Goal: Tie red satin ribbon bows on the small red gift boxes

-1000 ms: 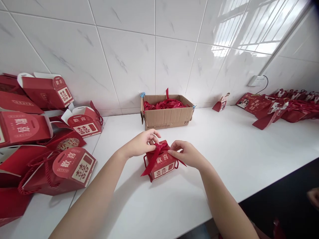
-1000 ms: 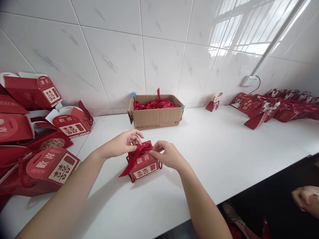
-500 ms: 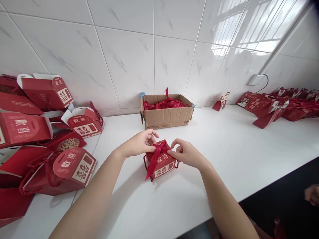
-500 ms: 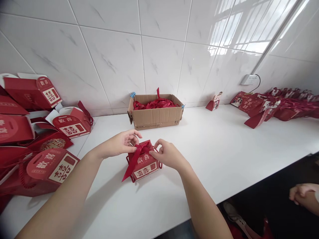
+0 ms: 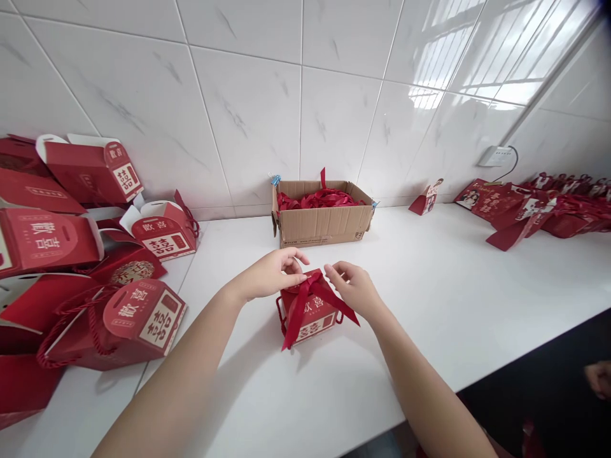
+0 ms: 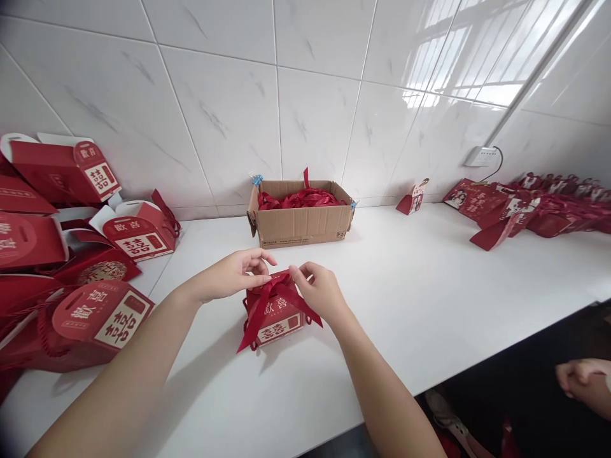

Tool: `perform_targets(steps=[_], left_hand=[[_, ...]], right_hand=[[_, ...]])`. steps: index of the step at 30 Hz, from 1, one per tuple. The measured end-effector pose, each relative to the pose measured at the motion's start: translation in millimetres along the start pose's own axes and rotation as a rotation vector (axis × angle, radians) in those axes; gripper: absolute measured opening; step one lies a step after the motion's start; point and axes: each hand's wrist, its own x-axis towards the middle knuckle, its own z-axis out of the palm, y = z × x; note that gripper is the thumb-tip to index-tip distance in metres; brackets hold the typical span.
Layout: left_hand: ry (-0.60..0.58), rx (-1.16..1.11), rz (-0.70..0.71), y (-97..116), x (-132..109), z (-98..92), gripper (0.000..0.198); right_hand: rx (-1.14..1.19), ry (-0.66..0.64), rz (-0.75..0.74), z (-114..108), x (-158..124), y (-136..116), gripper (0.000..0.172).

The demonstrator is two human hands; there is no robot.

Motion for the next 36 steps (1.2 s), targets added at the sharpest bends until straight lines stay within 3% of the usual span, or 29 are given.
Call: perform_targets(steps=[5,10,14,19,24,28,36], left_hand=[[0.024,0.08,0.033,1,-2,3.7,0.032],[0.075,0.095,0.046,6,-6,4.3,0.032],[0.072,0.094,0.05,4,-6,0.6,0.031],[-0.002,0.035,0.05,2,-5,-3.9,0.031],[-0.074,-0.001,0.044,1,-6,-6.7,0.036],[-0.069,0.019,0.054,-2,-4,-6.7,0.035],[-0.032,0.059,0.071,-3,-2,-3.2,0.034]], right_hand=[[0.087,0.065,-0.035,13,-1,-5,0.036],[0.251,-0.029,-0.009,11,-5,-7,0.029],[0.283,-0.029,-0.024,14,-6,-8,0.026],[0.257,0.014,-0.148,20,-8,-9,0.021],[0.241,-0.048,-0.295,17,-8,-8,0.017],[0.163,-0.105,-0.384,14,-6,-4,0.013],[-0.122,-0.077,-0.672,8,0,5,0.013]])
